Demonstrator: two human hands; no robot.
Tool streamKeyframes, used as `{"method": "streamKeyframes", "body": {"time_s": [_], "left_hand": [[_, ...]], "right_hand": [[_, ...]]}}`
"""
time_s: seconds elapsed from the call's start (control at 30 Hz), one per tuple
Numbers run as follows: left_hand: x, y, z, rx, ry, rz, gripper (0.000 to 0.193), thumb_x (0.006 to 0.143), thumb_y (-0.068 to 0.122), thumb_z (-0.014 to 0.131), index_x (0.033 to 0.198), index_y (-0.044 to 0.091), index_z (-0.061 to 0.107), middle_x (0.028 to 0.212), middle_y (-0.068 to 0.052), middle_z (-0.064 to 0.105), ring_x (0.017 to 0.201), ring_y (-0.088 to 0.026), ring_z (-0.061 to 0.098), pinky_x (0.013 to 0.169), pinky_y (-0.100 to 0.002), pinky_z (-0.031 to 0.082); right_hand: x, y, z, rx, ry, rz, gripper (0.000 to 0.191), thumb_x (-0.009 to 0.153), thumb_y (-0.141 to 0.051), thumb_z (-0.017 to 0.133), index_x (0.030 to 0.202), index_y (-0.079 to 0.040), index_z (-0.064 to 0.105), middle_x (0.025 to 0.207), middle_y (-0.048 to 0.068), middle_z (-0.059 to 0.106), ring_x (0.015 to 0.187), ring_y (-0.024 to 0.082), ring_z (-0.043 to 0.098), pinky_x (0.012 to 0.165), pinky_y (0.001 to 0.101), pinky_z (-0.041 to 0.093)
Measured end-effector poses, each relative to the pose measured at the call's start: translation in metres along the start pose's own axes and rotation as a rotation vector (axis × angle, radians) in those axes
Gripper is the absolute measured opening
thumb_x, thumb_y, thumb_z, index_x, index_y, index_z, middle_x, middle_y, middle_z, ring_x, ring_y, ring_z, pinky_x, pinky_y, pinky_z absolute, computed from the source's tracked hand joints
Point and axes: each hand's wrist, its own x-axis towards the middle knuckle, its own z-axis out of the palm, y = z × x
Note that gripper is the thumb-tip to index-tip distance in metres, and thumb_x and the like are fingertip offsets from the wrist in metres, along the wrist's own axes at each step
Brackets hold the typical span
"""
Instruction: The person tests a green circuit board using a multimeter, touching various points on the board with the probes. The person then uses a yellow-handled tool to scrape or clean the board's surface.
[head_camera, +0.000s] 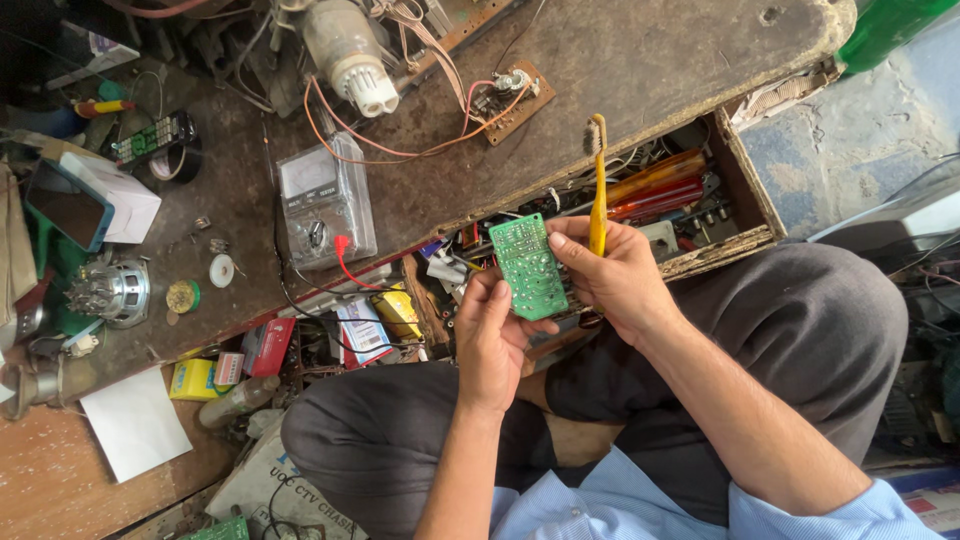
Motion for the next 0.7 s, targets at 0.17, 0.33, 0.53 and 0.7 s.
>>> {"method": "streamKeyframes", "body": {"time_s": [0.17, 0.33, 0.53, 0.7], "left_hand": [[0.000, -0.001, -0.001, 0.038, -0.009, 0.034, 0.017, 0.110, 0.014, 0.052, 0.120, 0.000, 0.056, 0.111, -0.011, 0.068, 0.095, -0.017, 0.069, 0.077, -0.035, 0.061], [-0.004, 0.010, 0.004, 0.758, 0.081, 0.512, 0.022, 0.104, 0.005, 0.067, 0.124, -0.002, 0.061, 0.117, -0.015, 0.068, 0.104, -0.021, 0.065, 0.092, -0.035, 0.054], [-0.005, 0.025, 0.014, 1.360, 0.080, 0.981, 0.047, 0.089, -0.003, 0.082, 0.127, 0.001, 0.054, 0.124, -0.017, 0.064, 0.116, -0.034, 0.065, 0.101, -0.043, 0.054], [-0.005, 0.026, 0.013, 1.384, 0.111, 1.084, 0.051, 0.090, -0.004, 0.082, 0.130, 0.001, 0.052, 0.129, -0.018, 0.061, 0.121, -0.035, 0.063, 0.105, -0.045, 0.054]], "right_hand": [[0.000, 0.000, 0.000, -0.007, -0.002, -0.023, 0.023, 0.095, -0.016, 0.070, 0.112, 0.000, 0.072, 0.071, -0.003, 0.062, 0.045, 0.002, 0.039, 0.039, 0.0212, 0.028], [-0.001, 0.003, -0.008, 0.188, -0.166, -0.012, 0.037, 0.102, -0.032, 0.057, 0.113, 0.002, 0.070, 0.095, 0.000, 0.078, 0.046, 0.003, 0.035, 0.042, 0.0205, 0.028], [0.001, 0.004, -0.010, 0.219, -0.177, 0.063, 0.017, 0.101, -0.017, 0.060, 0.112, -0.006, 0.069, 0.065, -0.006, 0.047, 0.047, 0.003, 0.034, 0.041, 0.0206, 0.026], [-0.001, -0.002, -0.006, 0.302, -0.197, 0.103, 0.010, 0.101, -0.014, 0.060, 0.105, -0.008, 0.067, 0.065, -0.007, 0.048, 0.046, 0.003, 0.035, 0.040, 0.0202, 0.026]]}}
